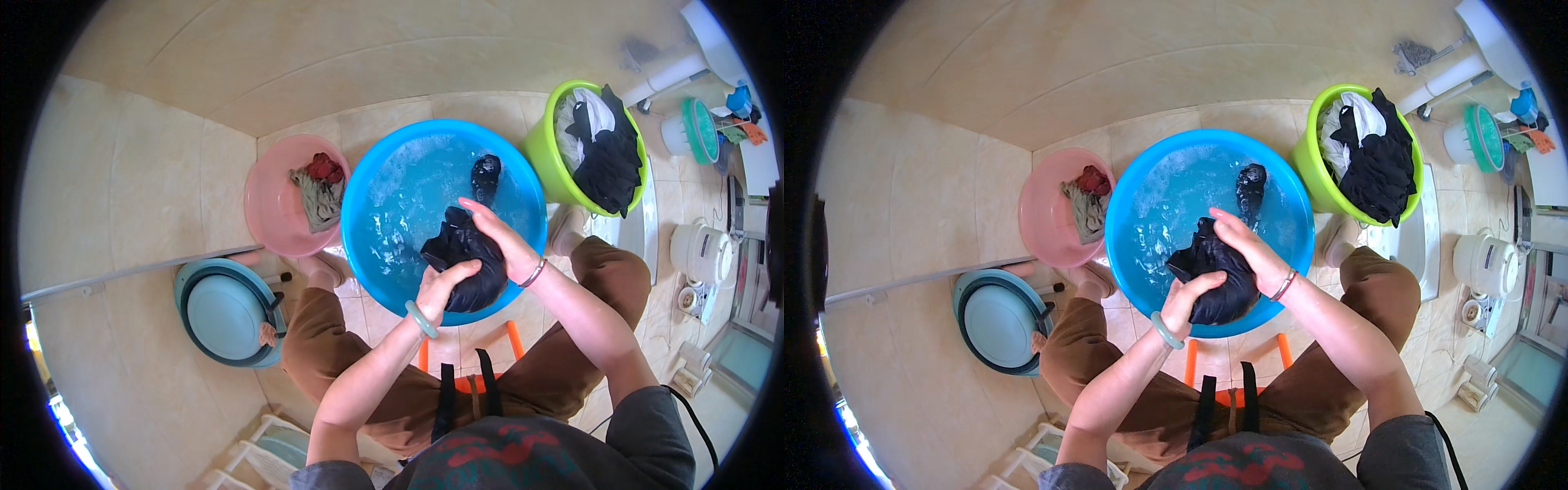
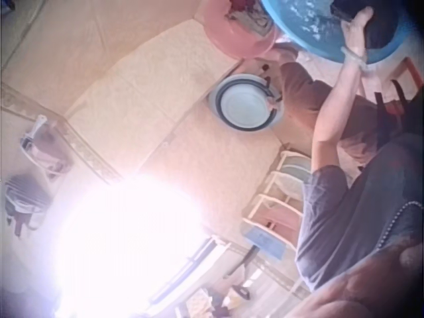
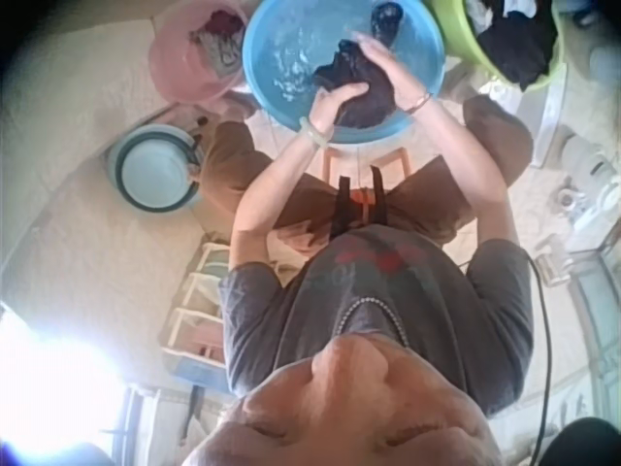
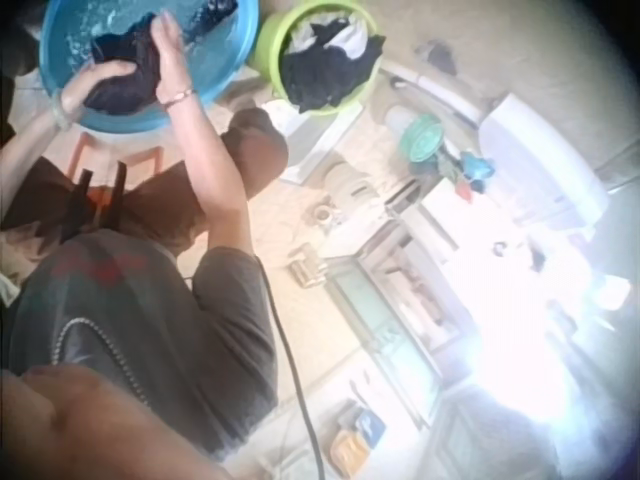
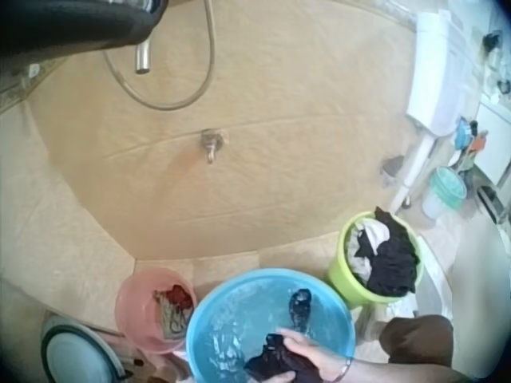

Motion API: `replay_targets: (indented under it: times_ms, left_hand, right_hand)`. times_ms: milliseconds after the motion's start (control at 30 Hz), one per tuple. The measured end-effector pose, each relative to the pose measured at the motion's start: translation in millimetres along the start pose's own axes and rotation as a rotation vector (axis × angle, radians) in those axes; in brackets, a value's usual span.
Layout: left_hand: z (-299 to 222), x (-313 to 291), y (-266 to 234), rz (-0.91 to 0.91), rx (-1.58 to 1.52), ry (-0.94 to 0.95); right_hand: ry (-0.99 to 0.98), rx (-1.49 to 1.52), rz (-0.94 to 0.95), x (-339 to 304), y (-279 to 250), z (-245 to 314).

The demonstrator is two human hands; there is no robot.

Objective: The person sits on a small stool and hand-washes various garments in a blue basin filled with water. They scrub and wring out items one by one, including a grey cloth, a red garment, and black clothing, placing the washed items into a pink basin. After emptying the blue basin, they transfer more clothes from a green bucket into the blue basin to continue washing.

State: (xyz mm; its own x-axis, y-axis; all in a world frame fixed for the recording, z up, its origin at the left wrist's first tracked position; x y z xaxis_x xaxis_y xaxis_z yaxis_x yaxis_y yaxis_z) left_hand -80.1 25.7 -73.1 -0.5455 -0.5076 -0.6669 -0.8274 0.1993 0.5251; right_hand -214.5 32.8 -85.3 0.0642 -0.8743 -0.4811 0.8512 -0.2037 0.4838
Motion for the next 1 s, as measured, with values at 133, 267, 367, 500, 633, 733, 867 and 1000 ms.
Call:
replay_targets:
  times_ms: [133,267,367,500,633,733,867,1000]
  left_hand:
    - [-1,-5,-3,0.028,-0.355,-0.17]
    - [-7,-13,13,0.156,-0.596,-0.275]
    - [-3,-16,13,0.19,-0.694,-0.375]
    - [-2,-9,12,0.185,-0.657,-0.313]
    - [-4,-6,7,0.144,-0.559,-0.232]
    - [-8,-6,6,0.115,-0.552,-0.212]
    - [-6,0,6,0.15,-0.417,-0.105]
    - [4,3,9,0.054,-0.386,0.073]
  right_hand:
    - [0.016,0.178,-0.024,4,-21,-19]
    - [0.058,0.525,0.12,2,-9,-23]
    - [0.047,0.582,0.234,-4,11,3]
    - [-0.11,0.262,0.245,-3,7,20]
    - [-0.222,0.013,0.227,-13,10,34]
    - [-0.311,-0.103,0.213,-27,18,46]
    - [-0.511,-0.454,0.011,-42,25,46]
    - [-0.341,-0.35,-0.308,-34,8,18]
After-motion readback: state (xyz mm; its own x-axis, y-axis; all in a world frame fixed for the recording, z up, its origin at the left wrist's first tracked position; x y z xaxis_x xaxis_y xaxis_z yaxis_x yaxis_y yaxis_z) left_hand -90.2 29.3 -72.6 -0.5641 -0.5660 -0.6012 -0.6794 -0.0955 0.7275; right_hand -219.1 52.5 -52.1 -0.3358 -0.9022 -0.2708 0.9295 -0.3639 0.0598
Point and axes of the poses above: each hand's wrist, its own x-axis towards the middle knuckle, its own y-axis out of the palm, z = x × y, the point moved 4 cm from there along x, towards the middle knuckle, and after that the axes turned 9 degrees about -x, right-handed, at the moved point
